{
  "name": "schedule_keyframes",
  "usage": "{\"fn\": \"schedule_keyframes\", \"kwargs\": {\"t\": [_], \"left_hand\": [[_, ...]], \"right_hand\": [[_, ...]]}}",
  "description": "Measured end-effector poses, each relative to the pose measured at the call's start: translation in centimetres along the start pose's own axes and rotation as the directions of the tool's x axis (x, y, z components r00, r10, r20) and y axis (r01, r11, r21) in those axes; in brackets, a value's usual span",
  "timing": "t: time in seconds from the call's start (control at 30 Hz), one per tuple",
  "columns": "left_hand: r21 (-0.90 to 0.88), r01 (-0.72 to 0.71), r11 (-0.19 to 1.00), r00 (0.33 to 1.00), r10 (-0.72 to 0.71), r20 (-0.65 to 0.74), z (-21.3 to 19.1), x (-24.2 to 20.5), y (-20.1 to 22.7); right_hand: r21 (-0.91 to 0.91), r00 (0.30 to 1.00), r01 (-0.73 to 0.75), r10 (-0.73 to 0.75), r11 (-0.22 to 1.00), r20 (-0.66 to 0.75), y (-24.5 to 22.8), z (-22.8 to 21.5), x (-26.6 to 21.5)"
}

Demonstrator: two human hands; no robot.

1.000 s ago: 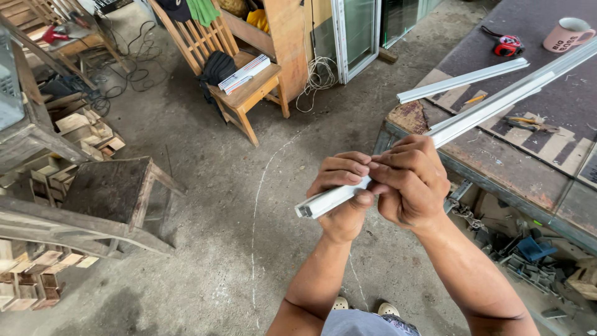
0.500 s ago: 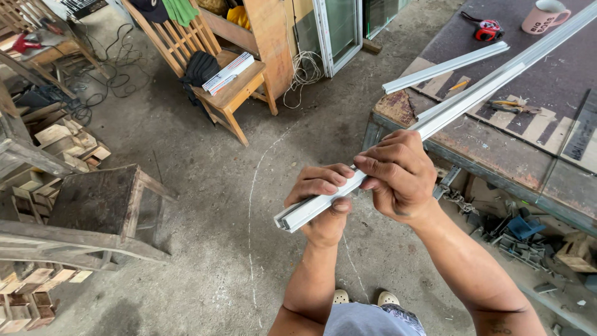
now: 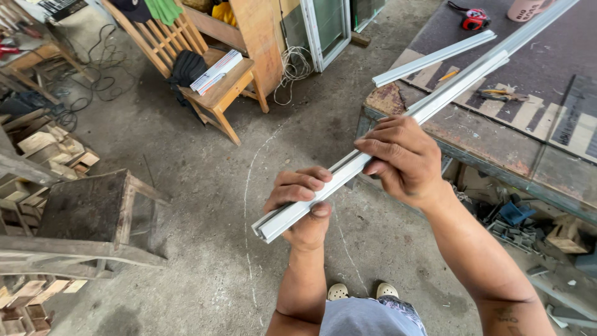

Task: The person handles white aluminum window frame profiles, aligns them, and uses pliers to tap and adjust the joints. The person repeatedly picks up, aligns, and taps the profiles to fit them together.

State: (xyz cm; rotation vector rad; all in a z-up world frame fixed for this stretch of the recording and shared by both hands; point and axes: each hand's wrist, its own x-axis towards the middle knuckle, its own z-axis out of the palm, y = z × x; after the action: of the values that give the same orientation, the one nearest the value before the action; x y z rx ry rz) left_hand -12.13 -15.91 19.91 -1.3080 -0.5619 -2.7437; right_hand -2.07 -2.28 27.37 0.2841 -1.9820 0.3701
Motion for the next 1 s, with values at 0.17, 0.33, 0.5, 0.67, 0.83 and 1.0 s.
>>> {"fn": "schedule_keyframes", "kwargs": {"t": [0.17, 0.33, 0.5, 0.67, 0.83, 1.0], "left_hand": [[0.006, 0.024, 1.0, 1.0, -0.024, 0.003, 0.2, -0.1, 0.7], [0.002, 0.026, 1.0, 1.0, -0.026, -0.01, 0.0, -0.6, 0.8], [-0.028, 0.044, 0.999, 0.998, -0.046, -0.047, -1.8, -1.8, 0.7], [0.07, 0.204, 0.977, 0.959, -0.214, 0.188, -2.7, -8.1, -1.3], [0.205, 0.099, 0.974, 0.779, -0.205, 0.593, -1.9, -16.3, -5.1], [0.279, -0.02, 0.96, 0.401, -0.248, 0.882, -2.8, -17.3, -5.7]], "right_hand": [[-0.01, 0.998, 0.034, -0.035, 0.999, -0.056, 0.6, 0.6, -1.0], [-0.095, 0.991, 0.046, -0.058, 0.994, -0.124, 0.8, 1.8, -2.0], [-0.086, 0.998, 0.04, -0.044, 0.995, -0.05, 0.7, 1.7, -2.4], [-0.258, 0.966, -0.259, 0.241, 0.931, -0.098, -0.4, -0.5, -8.9], [0.665, 0.135, -0.694, 0.957, 0.276, -0.256, -2.1, -1.5, -19.7], [0.818, -0.162, -0.575, 0.98, -0.001, -0.113, -2.9, -3.9, -25.7]]}}
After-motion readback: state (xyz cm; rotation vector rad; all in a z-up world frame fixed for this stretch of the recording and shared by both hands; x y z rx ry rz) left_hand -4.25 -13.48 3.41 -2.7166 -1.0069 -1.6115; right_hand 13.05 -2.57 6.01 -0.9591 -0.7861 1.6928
